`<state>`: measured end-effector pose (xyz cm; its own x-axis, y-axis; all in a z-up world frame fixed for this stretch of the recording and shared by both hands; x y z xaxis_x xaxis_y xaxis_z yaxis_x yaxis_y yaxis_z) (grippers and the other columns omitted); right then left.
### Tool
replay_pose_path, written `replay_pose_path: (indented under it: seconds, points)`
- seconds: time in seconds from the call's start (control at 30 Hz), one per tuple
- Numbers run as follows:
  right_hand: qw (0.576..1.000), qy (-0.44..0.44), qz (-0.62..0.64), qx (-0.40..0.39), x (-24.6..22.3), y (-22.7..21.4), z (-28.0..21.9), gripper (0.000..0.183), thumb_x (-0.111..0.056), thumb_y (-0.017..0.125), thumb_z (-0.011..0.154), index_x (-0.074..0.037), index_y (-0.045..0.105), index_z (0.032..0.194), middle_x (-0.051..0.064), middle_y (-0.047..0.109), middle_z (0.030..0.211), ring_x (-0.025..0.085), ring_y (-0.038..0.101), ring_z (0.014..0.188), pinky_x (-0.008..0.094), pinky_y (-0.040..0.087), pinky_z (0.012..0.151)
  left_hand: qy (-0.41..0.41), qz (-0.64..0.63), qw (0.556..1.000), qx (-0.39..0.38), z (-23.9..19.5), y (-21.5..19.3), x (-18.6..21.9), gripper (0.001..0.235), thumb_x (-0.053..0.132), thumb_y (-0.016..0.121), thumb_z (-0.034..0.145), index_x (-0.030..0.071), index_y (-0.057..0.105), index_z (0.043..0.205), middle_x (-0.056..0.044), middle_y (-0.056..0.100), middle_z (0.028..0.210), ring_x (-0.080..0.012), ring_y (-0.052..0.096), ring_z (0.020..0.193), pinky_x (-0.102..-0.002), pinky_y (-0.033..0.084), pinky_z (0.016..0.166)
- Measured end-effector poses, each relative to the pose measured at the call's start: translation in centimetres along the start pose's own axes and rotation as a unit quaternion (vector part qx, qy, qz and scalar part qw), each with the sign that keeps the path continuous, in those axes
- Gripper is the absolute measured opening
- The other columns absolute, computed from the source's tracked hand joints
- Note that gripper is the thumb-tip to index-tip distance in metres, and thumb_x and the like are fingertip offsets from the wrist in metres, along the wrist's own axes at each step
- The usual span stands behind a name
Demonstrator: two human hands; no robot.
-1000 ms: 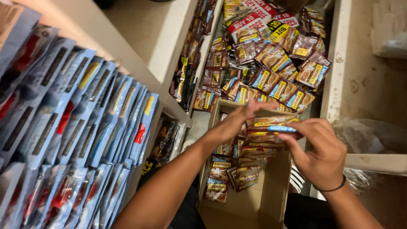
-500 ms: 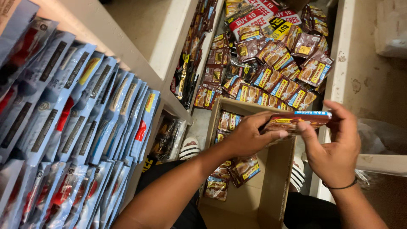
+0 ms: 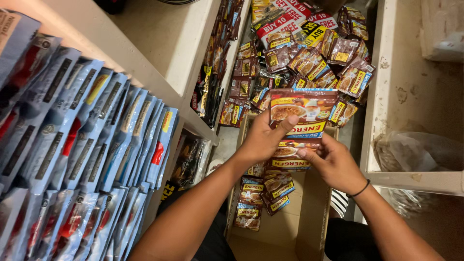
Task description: The person picks up food packets from a pile on the floor and places them into a cardboard box.
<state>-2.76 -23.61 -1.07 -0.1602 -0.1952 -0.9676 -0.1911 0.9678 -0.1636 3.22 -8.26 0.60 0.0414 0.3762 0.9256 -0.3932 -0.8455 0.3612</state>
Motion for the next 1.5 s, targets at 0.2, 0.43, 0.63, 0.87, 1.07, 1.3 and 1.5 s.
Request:
replay_pose_path:
  seconds: [0.2,0.43,0.63,0.87,1.07,1.3,1.5]
  points:
    - [0.996,-0.071,-0.025,0.045,-2.9,-1.6,-1.8,0.032,-0.011,0.072,0.092,-0.002,0.065,0.122,0.004,0.076,0.104,0.008,0.068,0.089,0.026,0.057,0.078,-0.041,-0.006,0.996,-0.081,0.4,-1.3,0.1,0.079,0.054,0.074,0.091,0.005,0.050,0.148,-0.008,0.066,0.135,-0.0174,0.061,0.126,-0.036,0.049,0.111]
    - [0.969,-0.172,-0.067,0.163,-7.3,-5.2,-5.4,0.026,-0.010,0.072,0.099,-0.001,0.068,0.123,0.004,0.073,0.112,0.006,0.065,0.100,0.024,0.054,0.090,-0.176,0.243,0.901,-0.313,-2.1,0.5,-7.4,0.092,0.058,0.086,0.067,0.003,0.061,0.136,-0.015,0.072,0.128,-0.0271,0.067,0.119,-0.039,0.048,0.107]
    - [0.919,-0.229,-0.195,0.254,-9.0,-7.3,-7.6,0.020,-0.010,0.078,0.105,0.001,0.069,0.118,0.005,0.074,0.104,0.007,0.066,0.091,0.022,0.054,0.085,-0.264,0.210,0.884,-0.324,-3.3,1.3,-13.7,0.070,0.063,0.064,0.090,0.009,0.067,0.134,-0.010,0.075,0.122,-0.0236,0.069,0.114,-0.037,0.051,0.102]
    - [0.888,-0.346,-0.190,0.238,-13.9,-5.8,-8.5,0.060,-0.015,0.076,0.082,0.000,0.051,0.135,0.013,0.066,0.120,0.015,0.067,0.102,0.025,0.053,0.093,-0.248,0.230,0.884,-0.323,-3.2,1.8,-15.2,0.060,0.054,0.057,0.098,0.008,0.066,0.136,-0.012,0.075,0.127,-0.0221,0.067,0.114,-0.038,0.049,0.103]
    - [0.867,-0.348,-0.287,0.215,-13.9,-5.0,-8.0,0.040,0.006,0.068,0.091,0.001,0.066,0.131,0.017,0.073,0.121,0.023,0.073,0.112,0.031,0.057,0.100,-0.297,0.204,0.889,-0.282,-2.6,0.9,-14.2,0.052,0.034,0.045,0.106,0.010,0.052,0.151,-0.015,0.059,0.144,-0.0213,0.059,0.125,-0.041,0.046,0.107]
    - [0.879,-0.381,-0.250,0.144,-15.8,-3.2,-7.8,0.041,0.000,0.078,0.076,-0.002,0.068,0.116,0.018,0.070,0.118,0.031,0.069,0.116,0.036,0.055,0.102,-0.343,-0.188,0.894,-0.218,-2.8,3.0,-12.1,0.058,0.047,0.040,0.111,0.004,0.050,0.147,-0.018,0.060,0.144,-0.0257,0.064,0.123,-0.045,0.054,0.105]
    - [0.849,-0.375,-0.367,0.056,-15.6,-1.3,-7.0,0.054,0.002,0.077,0.066,-0.028,0.075,0.112,0.011,0.065,0.137,0.037,0.055,0.140,0.047,0.046,0.118,-0.300,-0.274,0.892,-0.197,-1.5,2.2,-8.6,0.060,0.047,0.043,0.111,0.004,0.046,0.152,-0.016,0.056,0.148,-0.0257,0.060,0.129,-0.045,0.051,0.111]
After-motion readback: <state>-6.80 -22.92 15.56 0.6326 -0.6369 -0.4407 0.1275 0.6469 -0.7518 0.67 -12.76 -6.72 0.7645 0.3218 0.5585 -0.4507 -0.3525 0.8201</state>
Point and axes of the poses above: each hand's wrist, its own z-axis towards the middle knuckle, its own y-axis out of the palm, x = y × z, the point moved 8 cm from there along z, towards the middle knuckle
